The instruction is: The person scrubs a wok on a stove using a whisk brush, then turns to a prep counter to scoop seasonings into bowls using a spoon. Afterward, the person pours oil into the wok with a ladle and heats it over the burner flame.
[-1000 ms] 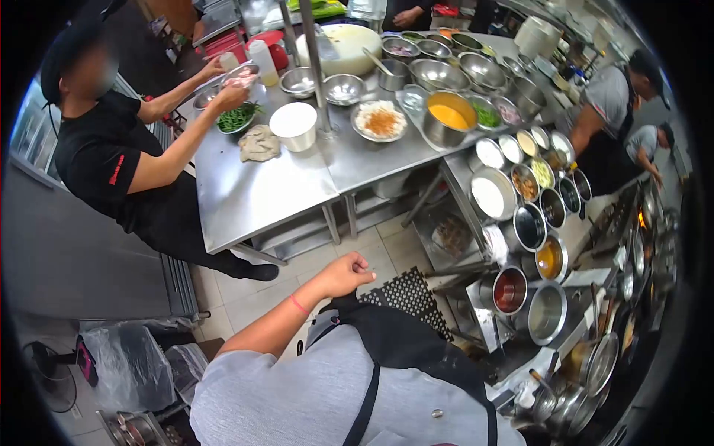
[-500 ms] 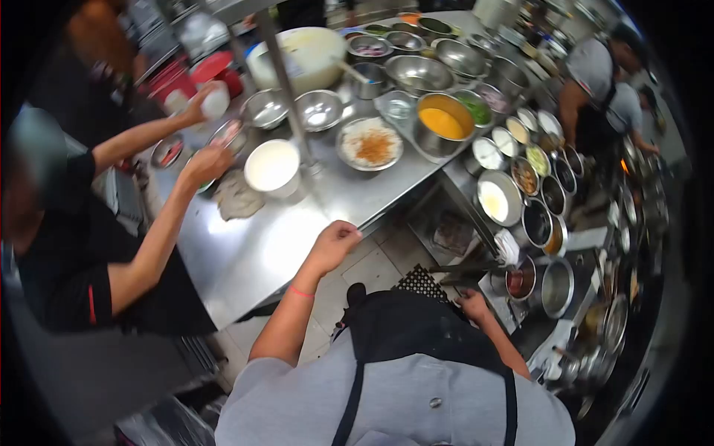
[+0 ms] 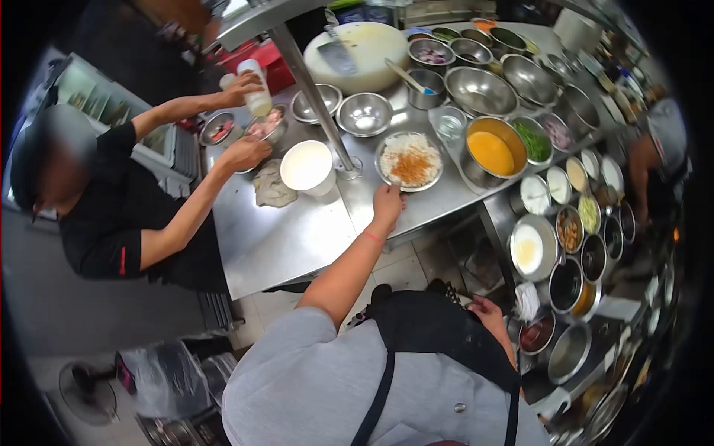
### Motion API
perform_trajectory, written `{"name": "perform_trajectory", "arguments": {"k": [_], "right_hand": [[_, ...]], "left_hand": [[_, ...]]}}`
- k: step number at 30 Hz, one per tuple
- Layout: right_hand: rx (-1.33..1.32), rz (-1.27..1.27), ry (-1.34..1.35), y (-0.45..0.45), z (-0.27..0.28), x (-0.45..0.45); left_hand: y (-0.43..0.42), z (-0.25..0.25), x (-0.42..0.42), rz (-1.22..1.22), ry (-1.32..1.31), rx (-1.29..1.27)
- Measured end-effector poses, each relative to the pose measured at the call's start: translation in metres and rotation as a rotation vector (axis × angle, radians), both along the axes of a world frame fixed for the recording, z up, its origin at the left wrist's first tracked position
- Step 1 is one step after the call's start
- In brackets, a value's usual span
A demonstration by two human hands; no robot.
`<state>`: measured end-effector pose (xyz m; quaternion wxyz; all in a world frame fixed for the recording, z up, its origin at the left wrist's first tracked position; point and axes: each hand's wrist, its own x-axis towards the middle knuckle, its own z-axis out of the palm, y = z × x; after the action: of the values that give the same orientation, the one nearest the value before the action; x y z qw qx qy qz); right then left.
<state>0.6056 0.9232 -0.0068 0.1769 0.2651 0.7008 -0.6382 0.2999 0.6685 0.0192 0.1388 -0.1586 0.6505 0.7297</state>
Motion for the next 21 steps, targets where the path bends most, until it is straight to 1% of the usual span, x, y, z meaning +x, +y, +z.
{"name": "perform_trajectory", "arguments": {"k": [2,3,5,7,9,10,11,12,13,14,15,16,18,19,20,21], "right_hand": [[-0.024,0.017,-0.058,0.009,0.006,-0.013],[0.040,0.081,-0.042,0.014,0.005,-0.022],[-0.006,0.104,-0.049,0.018,0.013,-0.042],[-0.036,0.125,-0.070,0.017,0.025,-0.058],[-0.016,0.090,-0.094,0.011,0.034,-0.075],[-0.006,0.096,-0.087,0.009,0.033,-0.082],[-0.007,0.080,-0.106,0.007,0.029,-0.089],[-0.009,0.058,-0.130,0.001,0.026,-0.093],[-0.003,0.048,-0.137,-0.008,0.026,-0.098],[0.016,0.064,-0.153,-0.019,0.028,-0.103],[0.038,0.080,-0.168,-0.031,0.029,-0.108],[0.047,0.068,-0.188,-0.046,0.030,-0.112],[0.195,0.322,-0.136,-0.079,0.034,-0.128],[0.245,0.373,-0.083,-0.107,0.057,-0.140],[0.257,0.371,-0.089,-0.121,0.053,-0.148],[0.265,0.466,-0.052,-0.132,0.044,-0.153]], "left_hand": [[0.001,0.004,0.008,0.005,-0.014,0.022],[-0.006,0.003,0.008,-0.057,-0.057,0.088],[-0.026,0.007,0.022,-0.147,-0.101,0.193],[-0.056,0.009,0.050,-0.169,-0.038,0.057],[-0.105,-0.020,0.073,-0.068,-0.020,-0.076],[-0.131,-0.016,0.083,0.031,-0.057,-0.141],[-0.160,-0.023,0.086,0.208,-0.007,-0.156],[-0.186,-0.013,0.084,0.399,0.093,-0.133],[-0.226,-0.015,0.072,0.460,0.118,-0.261],[-0.264,-0.022,0.052,0.556,0.166,-0.329],[-0.284,-0.003,0.029,0.743,0.200,-0.236],[-0.327,-0.031,-0.001,0.813,0.253,-0.196],[-0.366,-0.023,-0.046,0.703,0.169,-0.271],[-0.374,-0.021,-0.067,0.693,0.109,-0.233],[-0.381,-0.020,-0.086,0.683,0.054,-0.195],[-0.390,-0.022,-0.099,0.649,-0.002,-0.173]]}}
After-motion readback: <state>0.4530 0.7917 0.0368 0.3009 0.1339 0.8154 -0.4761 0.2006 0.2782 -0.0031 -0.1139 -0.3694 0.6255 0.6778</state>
